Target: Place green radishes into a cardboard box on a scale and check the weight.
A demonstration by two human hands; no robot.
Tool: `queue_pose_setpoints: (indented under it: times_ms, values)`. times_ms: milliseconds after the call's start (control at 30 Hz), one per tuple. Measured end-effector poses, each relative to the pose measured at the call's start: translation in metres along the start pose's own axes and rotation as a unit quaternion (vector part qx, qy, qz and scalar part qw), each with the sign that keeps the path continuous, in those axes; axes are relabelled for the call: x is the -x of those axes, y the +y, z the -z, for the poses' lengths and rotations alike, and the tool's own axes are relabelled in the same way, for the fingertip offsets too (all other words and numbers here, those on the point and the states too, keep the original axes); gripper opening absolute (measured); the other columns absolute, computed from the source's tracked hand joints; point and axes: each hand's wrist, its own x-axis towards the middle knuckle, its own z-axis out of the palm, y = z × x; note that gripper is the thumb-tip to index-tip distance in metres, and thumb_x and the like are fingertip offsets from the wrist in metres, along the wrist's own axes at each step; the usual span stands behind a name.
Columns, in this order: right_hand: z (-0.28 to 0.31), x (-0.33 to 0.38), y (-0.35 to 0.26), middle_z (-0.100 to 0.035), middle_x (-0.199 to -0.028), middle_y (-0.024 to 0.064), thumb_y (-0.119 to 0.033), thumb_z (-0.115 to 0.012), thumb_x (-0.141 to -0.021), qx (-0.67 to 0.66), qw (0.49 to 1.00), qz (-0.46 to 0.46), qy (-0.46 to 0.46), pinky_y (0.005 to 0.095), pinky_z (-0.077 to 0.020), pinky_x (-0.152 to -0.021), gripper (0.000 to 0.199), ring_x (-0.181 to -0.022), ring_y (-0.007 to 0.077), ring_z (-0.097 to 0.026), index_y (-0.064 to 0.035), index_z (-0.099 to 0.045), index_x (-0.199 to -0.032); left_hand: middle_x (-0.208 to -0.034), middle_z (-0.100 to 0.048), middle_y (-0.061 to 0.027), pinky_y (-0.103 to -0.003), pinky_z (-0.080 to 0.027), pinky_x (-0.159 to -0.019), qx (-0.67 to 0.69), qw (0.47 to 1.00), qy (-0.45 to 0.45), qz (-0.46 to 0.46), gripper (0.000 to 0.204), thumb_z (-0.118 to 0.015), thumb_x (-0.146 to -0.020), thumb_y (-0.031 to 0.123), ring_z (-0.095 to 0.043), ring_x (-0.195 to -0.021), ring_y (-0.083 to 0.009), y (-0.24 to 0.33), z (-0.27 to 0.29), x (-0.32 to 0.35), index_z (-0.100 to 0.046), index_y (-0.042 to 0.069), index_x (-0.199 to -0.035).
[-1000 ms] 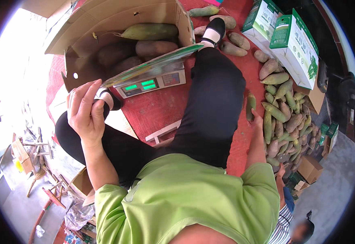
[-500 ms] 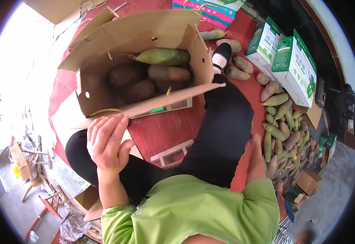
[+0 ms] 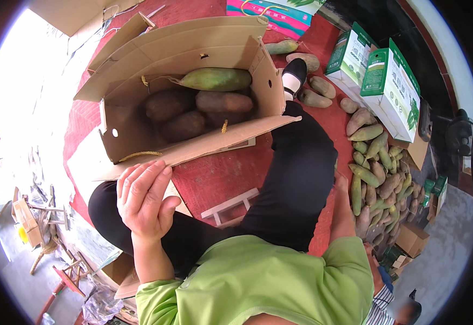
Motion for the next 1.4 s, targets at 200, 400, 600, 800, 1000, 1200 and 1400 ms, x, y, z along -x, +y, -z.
queue_pose_setpoints:
  times_ms: [200,400,600,800,1000,1200,1400]
  values:
    - [-0.005,0.021,-0.055,-0.065,-0.091,0.0048,-0.017,-0.068,-0.082,-0.068,0.987,0.108,-0.094,0.0256,-0.0466,-0.064,0.039,-0.076,0.0142,-0.061,0.0033,-0.059,-0.114,-0.097,-0.066,-0.0106,-0.042,-0.047,-0.086,-0.002,1.000,0.013,0.008,0.040,-0.062,-0.081,0.038,-0.063,-0.090,-0.0266,0.001,-0.001,0.000,-0.069,0.000,-0.095]
    - [-0.026,0.119,-0.197,-0.061,-0.112,0.0075,-0.016,-0.066,-0.082,-0.039,0.921,0.339,-0.187,0.0283,-0.0396,-0.093,0.048,-0.104,0.0150,-0.055,0.0049,-0.053,-0.123,-0.101,-0.066,-0.0089,-0.043,-0.042,-0.095,-0.005,1.000,0.005,0.015,0.034,-0.066,-0.077,0.029,-0.062,-0.095,-0.0246,0.001,0.000,0.002,-0.068,0.003,-0.099]
    - [-0.061,0.235,-0.309,-0.061,-0.112,0.0068,-0.016,-0.069,-0.078,0.058,0.799,0.495,-0.336,0.0298,-0.0411,-0.093,0.052,-0.104,0.0160,-0.056,0.0007,-0.055,-0.125,-0.102,-0.066,-0.0082,-0.043,-0.041,-0.096,0.002,1.000,0.013,0.009,0.026,-0.067,-0.076,0.018,-0.062,-0.095,-0.0237,0.000,-0.001,0.001,-0.068,0.004,-0.099]
    - [-0.157,0.305,-0.330,-0.062,-0.108,0.0054,-0.016,-0.067,-0.078,0.222,0.651,0.587,-0.427,0.0274,-0.0465,-0.085,0.047,-0.097,0.0123,-0.059,-0.0029,-0.056,-0.122,-0.102,-0.066,-0.0081,-0.043,-0.042,-0.095,0.002,1.000,0.025,0.010,0.024,-0.066,-0.077,0.015,-0.062,-0.095,-0.0238,-0.004,0.001,0.007,-0.068,0.004,-0.098]
    - [-0.221,0.298,-0.306,-0.065,-0.104,0.0125,-0.023,-0.067,-0.082,0.116,0.627,0.686,-0.351,0.0310,-0.0491,-0.081,0.043,-0.093,0.0196,-0.062,-0.0035,-0.058,-0.119,-0.102,-0.066,-0.0084,-0.043,-0.041,-0.096,0.006,0.999,0.032,0.003,0.022,-0.064,-0.080,0.015,-0.061,-0.099,-0.0246,-0.005,-0.001,0.007,-0.068,0.004,-0.098]
    - [-0.182,0.267,-0.307,-0.064,-0.100,0.0080,-0.017,-0.061,-0.088,-0.018,0.789,0.473,-0.392,0.0258,-0.0504,-0.070,0.033,-0.083,0.0126,-0.060,0.0023,-0.058,-0.115,-0.101,-0.067,-0.0081,-0.043,-0.042,-0.096,-0.003,0.999,0.050,0.004,0.021,-0.063,-0.082,0.016,-0.061,-0.101,-0.0249,-0.006,-0.002,0.007,-0.068,0.004,-0.099]
    - [-0.190,0.216,-0.291,-0.064,-0.102,0.0108,-0.014,-0.056,-0.090,0.068,0.863,0.392,-0.311,0.0316,-0.0549,-0.067,0.035,-0.088,0.0166,-0.061,-0.0030,-0.054,-0.124,-0.098,-0.067,-0.0097,-0.042,-0.042,-0.096,0.016,0.996,0.083,0.026,0.018,-0.062,-0.083,0.010,-0.062,-0.099,-0.0262,-0.005,0.001,0.008,-0.068,0.002,-0.098]
